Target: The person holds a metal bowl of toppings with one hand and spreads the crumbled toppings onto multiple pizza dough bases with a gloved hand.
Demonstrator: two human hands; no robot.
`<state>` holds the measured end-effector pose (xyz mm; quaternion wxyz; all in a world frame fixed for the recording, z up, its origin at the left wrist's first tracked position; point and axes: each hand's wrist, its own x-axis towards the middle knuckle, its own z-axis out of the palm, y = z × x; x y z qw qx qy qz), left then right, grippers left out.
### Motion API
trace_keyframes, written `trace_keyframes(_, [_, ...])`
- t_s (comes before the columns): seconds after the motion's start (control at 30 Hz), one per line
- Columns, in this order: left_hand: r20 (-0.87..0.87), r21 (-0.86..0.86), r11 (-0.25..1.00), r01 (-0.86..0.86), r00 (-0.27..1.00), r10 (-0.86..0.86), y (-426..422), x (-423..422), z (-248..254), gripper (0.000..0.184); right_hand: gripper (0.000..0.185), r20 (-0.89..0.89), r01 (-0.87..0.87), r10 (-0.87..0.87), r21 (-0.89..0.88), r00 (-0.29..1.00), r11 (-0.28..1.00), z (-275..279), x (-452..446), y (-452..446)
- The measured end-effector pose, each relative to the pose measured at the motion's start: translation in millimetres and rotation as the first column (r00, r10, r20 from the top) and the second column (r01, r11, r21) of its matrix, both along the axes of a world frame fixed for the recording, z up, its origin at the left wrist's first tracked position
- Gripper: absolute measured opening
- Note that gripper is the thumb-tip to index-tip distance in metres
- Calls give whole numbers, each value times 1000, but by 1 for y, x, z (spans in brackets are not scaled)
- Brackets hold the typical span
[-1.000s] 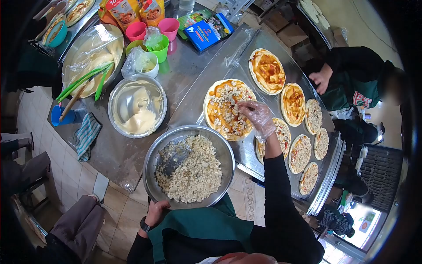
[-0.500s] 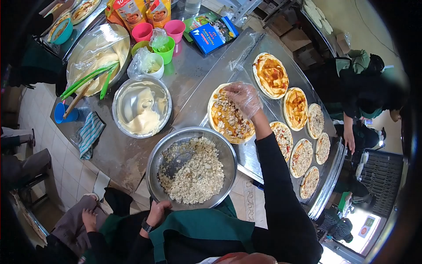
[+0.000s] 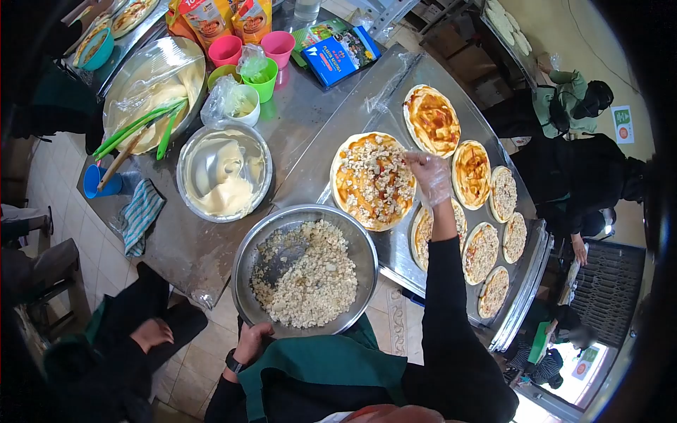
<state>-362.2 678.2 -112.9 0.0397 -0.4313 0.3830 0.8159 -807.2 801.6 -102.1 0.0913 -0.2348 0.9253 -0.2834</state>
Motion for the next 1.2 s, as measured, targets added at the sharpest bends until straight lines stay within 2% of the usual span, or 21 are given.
trace_keyframes(0.1, [5, -65, 995, 82, 997, -82, -1, 3, -4, 1, 16, 65, -62, 65, -37, 996, 997, 10, 23, 14])
trace_keyframes(0.13, [-15, -118, 985, 125, 992, -127, -1, 6, -8, 1, 17, 18, -114, 114, 58, 993, 992, 19, 30, 14])
trace_keyframes(0.2, [-46, -225, 953, 203, 975, -219, -1, 11, -13, 1, 18, 57, -61, 62, -6, 996, 998, 17, 34, 20])
trace_keyframes(0.3, [-25, -70, 990, 119, 992, -121, 0, 7, -8, 1, 18, 96, -21, 26, -58, 995, 998, 14, 38, 30])
trace_keyframes(0.33, [-27, -75, 992, 104, 994, -106, 1, 6, -7, 2, 18, 105, -14, 21, -69, 994, 998, 14, 40, 33])
trace_keyframes(0.4, [-29, -86, 994, 73, 997, -76, 2, 5, -5, 3, 20, 51, -70, 67, 68, 996, 995, 23, 48, 34])
trace_keyframes(0.43, [0, -123, 985, 123, 992, -123, 3, 6, -8, 18, 20, 26, -96, 93, 136, 995, 986, 26, 52, 33])
trace_keyframes(0.5, [63, -193, 956, 221, 975, -213, 5, 9, -15, 51, 21, 60, -27, 22, 86, 998, 996, 26, 56, 34])
trace_keyframes(0.63, [45, -143, 981, 132, 991, -127, 6, 9, -11, 25, 20, 38, 103, -104, 20, 994, 994, 21, 58, 34])
trace_keyframes(0.7, [11, -184, 973, 136, 991, -137, 5, 9, -7, 19, 18, -171, -38, 60, 129, 983, 991, 16, 60, 34])
trace_keyframes(0.73, [32, -105, 990, 94, 995, -91, 5, 7, -5, 12, 17, -267, -98, 149, 193, 952, 976, 13, 61, 34])
trace_keyframes(0.77, [57, -27, 998, 48, 997, -46, 4, 3, -1, 5, 16, -284, -134, 193, 213, 939, 968, 9, 63, 34])
trace_keyframes(0.8, [86, 49, 999, -2, 996, -2, 4, 2, 1, 6, 16, -300, -170, 237, 234, 924, 957, 4, 66, 35])
trace_keyframes(0.87, [4, 5, 1000, 15, 1000, -15, 4, 3, 1, 8, 16, -285, -270, 340, 258, 896, 928, -1, 73, 37])
trace_keyframes(0.9, [-36, -16, 1000, 21, 999, -21, 3, 3, 2, 9, 16, -258, -279, 326, 202, 910, 939, 0, 76, 39])
trace_keyframes(0.97, [97, 105, 994, -17, 995, 7, 1, -4, 14, 9, 16, -199, -282, 296, 92, 934, 955, 5, 83, 39])
trace_keyframes(1.0, [162, 164, 986, -40, 987, 13, 0, -8, 18, 9, 18, -257, -265, 286, 113, 923, 958, 2, 84, 37])
trace_keyframes(1.07, [105, 74, 997, 15, 994, -23, 3, -1, 8, 9, 21, -373, -228, 268, 148, 889, 962, -8, 86, 32])
trace_keyframes(1.17, [-7, -65, 996, 66, 998, -67, 4, 8, -6, 8, 17, -287, -358, 369, 94, 884, 929, -17, 91, 26])
trace_keyframes(1.2, [-46, -107, 991, 76, 996, -82, 5, 9, -7, 7, 16, -327, -355, 365, 92, 872, 930, 0, 99, 17])
